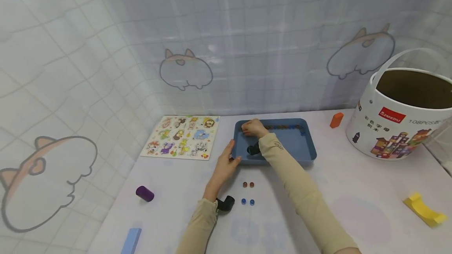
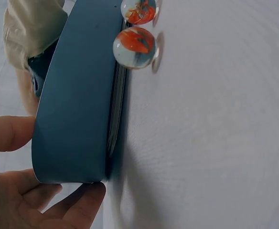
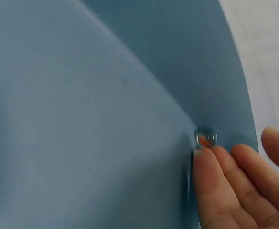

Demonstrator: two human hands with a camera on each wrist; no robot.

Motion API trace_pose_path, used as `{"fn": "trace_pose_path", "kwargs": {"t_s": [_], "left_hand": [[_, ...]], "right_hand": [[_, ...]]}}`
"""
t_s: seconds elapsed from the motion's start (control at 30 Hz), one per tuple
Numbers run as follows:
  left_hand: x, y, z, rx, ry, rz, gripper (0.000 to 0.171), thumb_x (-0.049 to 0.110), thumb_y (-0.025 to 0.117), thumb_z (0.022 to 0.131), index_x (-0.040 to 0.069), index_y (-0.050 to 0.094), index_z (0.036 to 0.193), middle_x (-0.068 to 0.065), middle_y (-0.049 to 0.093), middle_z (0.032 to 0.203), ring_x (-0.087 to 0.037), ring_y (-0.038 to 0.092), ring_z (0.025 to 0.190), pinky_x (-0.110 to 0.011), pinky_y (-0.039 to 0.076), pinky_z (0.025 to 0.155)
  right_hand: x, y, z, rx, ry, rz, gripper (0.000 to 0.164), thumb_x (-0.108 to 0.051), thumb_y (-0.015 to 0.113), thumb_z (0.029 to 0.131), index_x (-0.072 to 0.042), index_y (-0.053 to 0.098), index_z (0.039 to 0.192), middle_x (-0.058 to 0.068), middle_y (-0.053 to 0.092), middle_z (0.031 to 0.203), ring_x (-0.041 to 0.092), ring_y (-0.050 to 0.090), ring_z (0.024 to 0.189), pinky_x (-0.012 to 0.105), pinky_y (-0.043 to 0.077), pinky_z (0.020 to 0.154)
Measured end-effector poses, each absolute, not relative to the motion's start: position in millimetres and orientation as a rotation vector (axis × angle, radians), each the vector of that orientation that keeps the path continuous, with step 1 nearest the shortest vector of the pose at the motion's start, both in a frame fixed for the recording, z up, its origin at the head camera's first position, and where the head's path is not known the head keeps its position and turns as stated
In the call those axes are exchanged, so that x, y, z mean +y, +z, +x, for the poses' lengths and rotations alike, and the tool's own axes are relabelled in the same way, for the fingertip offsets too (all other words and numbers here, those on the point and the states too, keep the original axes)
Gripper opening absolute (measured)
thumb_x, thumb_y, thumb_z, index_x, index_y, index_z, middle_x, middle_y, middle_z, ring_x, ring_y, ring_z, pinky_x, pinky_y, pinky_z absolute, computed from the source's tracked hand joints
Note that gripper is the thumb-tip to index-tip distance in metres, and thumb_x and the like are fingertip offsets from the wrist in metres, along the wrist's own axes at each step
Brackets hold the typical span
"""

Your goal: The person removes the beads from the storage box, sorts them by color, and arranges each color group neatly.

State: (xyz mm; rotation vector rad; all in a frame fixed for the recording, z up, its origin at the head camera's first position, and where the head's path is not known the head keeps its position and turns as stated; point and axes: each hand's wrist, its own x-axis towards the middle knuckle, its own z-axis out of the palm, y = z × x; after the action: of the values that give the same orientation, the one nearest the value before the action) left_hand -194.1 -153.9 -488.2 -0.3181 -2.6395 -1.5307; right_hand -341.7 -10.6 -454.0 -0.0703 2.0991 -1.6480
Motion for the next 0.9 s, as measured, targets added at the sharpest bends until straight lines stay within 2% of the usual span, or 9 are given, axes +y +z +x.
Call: {"fn": "trace_pose_path", "kwargs": {"t_s": [0.1,0.17,0.33,0.4,0.53,0.7,0.9], "left_hand": [[-154,-491,-194,-2.645,-1.544,-0.318,0.066,0.011,0.057,0.097,-0.005,0.023,0.151,-0.023,0.018,0.160,-0.041,0.024,0.145,-0.052,0.043,0.106],[-153,-491,-194,-2.643,-1.557,-0.317,0.065,0.011,0.056,0.097,-0.004,0.023,0.151,-0.022,0.017,0.160,-0.040,0.024,0.145,-0.052,0.043,0.106],[-153,-488,-193,-2.632,-1.569,-0.311,0.065,0.010,0.056,0.097,-0.004,0.023,0.151,-0.022,0.017,0.161,-0.039,0.024,0.146,-0.052,0.042,0.107],[-154,-487,-194,-2.635,-1.563,-0.319,0.065,0.011,0.056,0.098,-0.004,0.023,0.151,-0.022,0.017,0.161,-0.039,0.024,0.146,-0.052,0.042,0.107],[-151,-486,-197,-2.651,-1.545,-0.360,0.065,0.015,0.055,0.099,-0.004,0.022,0.152,-0.023,0.016,0.160,-0.039,0.024,0.146,-0.051,0.043,0.107],[-154,-484,-195,-2.695,-1.503,-0.346,0.066,0.016,0.056,0.098,-0.006,0.022,0.151,-0.022,0.016,0.161,-0.039,0.024,0.146,-0.050,0.043,0.107],[-158,-482,-196,-2.724,-1.474,-0.340,0.065,0.016,0.056,0.099,-0.005,0.023,0.151,-0.021,0.017,0.161,-0.039,0.025,0.145,-0.051,0.042,0.107]], "right_hand": [[-15,-456,-339,2.139,-1.655,-0.029,0.036,-0.007,0.055,0.097,0.009,0.057,0.128,0.025,0.060,0.130,0.033,0.062,0.119,0.034,0.053,0.097],[-18,-457,-336,2.234,-1.589,-0.018,0.034,-0.008,0.060,0.094,0.004,0.062,0.125,0.022,0.061,0.130,0.032,0.061,0.119,0.036,0.052,0.099],[-26,-457,-331,2.444,-1.397,-0.033,0.033,-0.009,0.068,0.084,-0.007,0.071,0.117,0.015,0.060,0.134,0.032,0.050,0.129,0.040,0.045,0.107],[-28,-458,-332,2.456,-1.395,-0.028,0.031,-0.007,0.069,0.083,-0.007,0.072,0.114,0.015,0.062,0.131,0.033,0.049,0.130,0.040,0.045,0.107],[-25,-458,-333,2.420,-1.443,-0.011,0.026,-0.007,0.069,0.086,-0.006,0.073,0.112,0.015,0.067,0.123,0.030,0.059,0.121,0.037,0.049,0.103],[-15,-449,-330,2.244,-1.555,-0.077,0.030,-0.007,0.066,0.091,-0.003,0.068,0.120,0.018,0.069,0.119,0.026,0.070,0.103,0.033,0.057,0.090],[9,-430,-322,2.179,-1.618,-0.184,0.033,-0.009,0.061,0.095,0.002,0.062,0.126,0.021,0.063,0.127,0.033,0.064,0.113,0.039,0.053,0.097]]}}
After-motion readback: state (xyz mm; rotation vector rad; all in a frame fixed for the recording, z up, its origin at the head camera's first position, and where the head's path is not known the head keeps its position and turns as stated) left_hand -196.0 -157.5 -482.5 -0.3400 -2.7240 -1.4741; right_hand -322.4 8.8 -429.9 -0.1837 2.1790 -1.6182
